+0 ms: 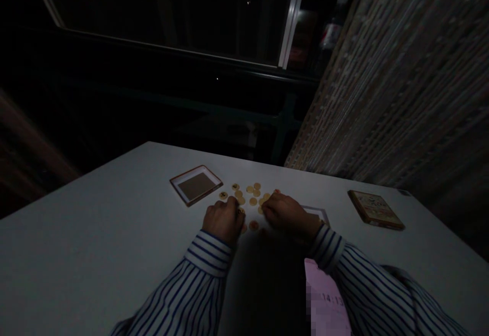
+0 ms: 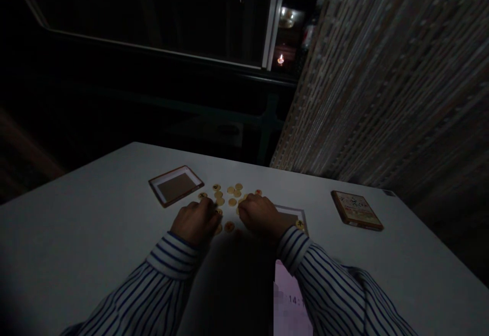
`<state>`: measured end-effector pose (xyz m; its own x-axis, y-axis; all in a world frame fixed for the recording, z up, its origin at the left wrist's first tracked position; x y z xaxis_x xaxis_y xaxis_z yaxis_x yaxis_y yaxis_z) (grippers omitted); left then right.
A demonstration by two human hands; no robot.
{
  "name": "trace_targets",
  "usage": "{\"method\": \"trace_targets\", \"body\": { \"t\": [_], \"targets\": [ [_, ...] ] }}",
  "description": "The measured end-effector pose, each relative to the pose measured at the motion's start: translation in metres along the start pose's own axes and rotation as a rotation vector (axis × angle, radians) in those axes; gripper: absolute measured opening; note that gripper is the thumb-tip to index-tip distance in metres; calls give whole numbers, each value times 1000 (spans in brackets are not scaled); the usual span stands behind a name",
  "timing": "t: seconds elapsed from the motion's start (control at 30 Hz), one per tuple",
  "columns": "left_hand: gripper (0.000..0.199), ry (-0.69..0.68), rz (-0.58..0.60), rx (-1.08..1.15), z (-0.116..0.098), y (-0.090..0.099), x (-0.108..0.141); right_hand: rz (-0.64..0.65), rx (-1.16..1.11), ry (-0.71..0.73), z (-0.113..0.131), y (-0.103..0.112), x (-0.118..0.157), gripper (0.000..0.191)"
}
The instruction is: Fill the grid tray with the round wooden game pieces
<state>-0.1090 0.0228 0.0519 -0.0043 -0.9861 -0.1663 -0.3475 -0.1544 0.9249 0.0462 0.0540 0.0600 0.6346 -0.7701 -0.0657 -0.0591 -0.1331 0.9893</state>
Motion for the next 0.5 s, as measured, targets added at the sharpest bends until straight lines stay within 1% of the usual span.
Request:
{"method": "trace_targets", "body": {
  "t": [0.1,0.2,0.3,0.5],
  "targets": [
    [25,-14,-9,17,0,-3,-1,-2,7,9,2,-2,-4,28],
    [24,-15,-22,31,-1,-5,-1,37,11,19,4,-3,-7,25],
    [24,-7,-7,37,0,-7,-3,55,6,36,6,-5,-8,24],
    [25,7,21,52,0,-8,-5,46,0,48,10,-6,-11,25]
  ]
}}
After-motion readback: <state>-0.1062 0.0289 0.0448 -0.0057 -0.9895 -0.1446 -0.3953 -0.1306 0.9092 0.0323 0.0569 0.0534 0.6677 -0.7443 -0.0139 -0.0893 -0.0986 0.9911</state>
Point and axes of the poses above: each hand's wrist, its own x-axis away from the middle knuckle, its own y-axis out of the back of the hand, z = x × y, the point moved 3 cm from there along -x, towards the middle knuckle, and after that the axes turned 12 degrees about x, right-handed, at the moved point
